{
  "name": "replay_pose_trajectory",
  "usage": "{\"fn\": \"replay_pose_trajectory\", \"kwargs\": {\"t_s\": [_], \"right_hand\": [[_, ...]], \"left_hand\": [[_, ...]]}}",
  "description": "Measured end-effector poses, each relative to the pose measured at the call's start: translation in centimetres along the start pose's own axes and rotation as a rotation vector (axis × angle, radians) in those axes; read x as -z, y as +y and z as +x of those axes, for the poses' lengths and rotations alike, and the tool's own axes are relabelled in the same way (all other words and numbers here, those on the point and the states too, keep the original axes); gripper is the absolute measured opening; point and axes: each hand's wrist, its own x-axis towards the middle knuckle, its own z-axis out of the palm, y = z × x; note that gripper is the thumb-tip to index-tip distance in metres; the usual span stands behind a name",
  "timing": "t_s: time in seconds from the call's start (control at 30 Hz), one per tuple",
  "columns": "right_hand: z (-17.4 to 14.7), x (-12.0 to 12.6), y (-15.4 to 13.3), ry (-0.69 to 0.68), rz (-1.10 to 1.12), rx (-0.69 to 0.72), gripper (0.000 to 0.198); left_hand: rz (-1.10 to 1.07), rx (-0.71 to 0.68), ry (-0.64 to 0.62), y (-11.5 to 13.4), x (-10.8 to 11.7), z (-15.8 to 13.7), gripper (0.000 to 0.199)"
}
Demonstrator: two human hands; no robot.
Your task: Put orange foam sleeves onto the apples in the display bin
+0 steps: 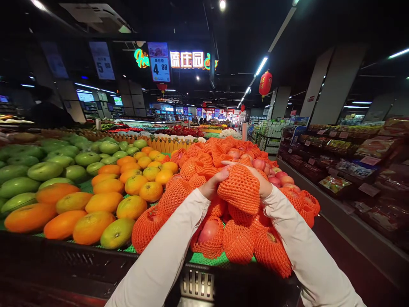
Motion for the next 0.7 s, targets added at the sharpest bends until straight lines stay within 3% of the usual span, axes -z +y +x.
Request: {"fn": "replay_pose_trajectory", "kwargs": {"t_s": [0.07, 0.13, 0.23, 0.3, 0.43, 0.5, 0.6, 0.7], "right_hand": [[-0.2, 0.4, 0.1, -0.087, -0.054, 0.013, 0.073], [-0.2, 0.6, 0.3, -0.085, -0.129, 0.064, 0.059], [0.0, 0.4, 0.5, 0.097, -0.219, 0.195, 0.034], [0.2, 0.2, 0.6, 0.261, -0.275, 0.271, 0.029], [0.3, 0.4, 0.9, 0.497, -0.359, 0.321, 0.032], [0.3, 0.5, 1.1, 0.556, -0.344, 0.303, 0.035], [0.3, 0.6, 1.4, 0.587, -0.255, 0.241, 0.043], [0.4, 0.4, 1.5, 0.531, -0.151, 0.217, 0.051]], "left_hand": [[0.015, -0.008, 0.006, -0.1, 0.0, 0.0, 0.050], [0.053, -0.043, 0.029, -0.3, 0.2, 0.2, 0.049], [0.150, -0.138, 0.067, -0.5, 0.8, 0.6, 0.051], [0.279, -0.250, 0.091, -0.6, 1.3, 0.9, 0.053], [0.612, -0.517, 0.148, -0.1, 1.8, 1.0, 0.053], [0.705, -0.590, 0.192, 0.2, 1.5, 1.1, 0.043], [0.743, -0.626, 0.275, 0.7, 0.9, 1.1, 0.024], [0.570, -0.539, 0.332, 1.2, 0.5, 1.1, 0.026]]}}
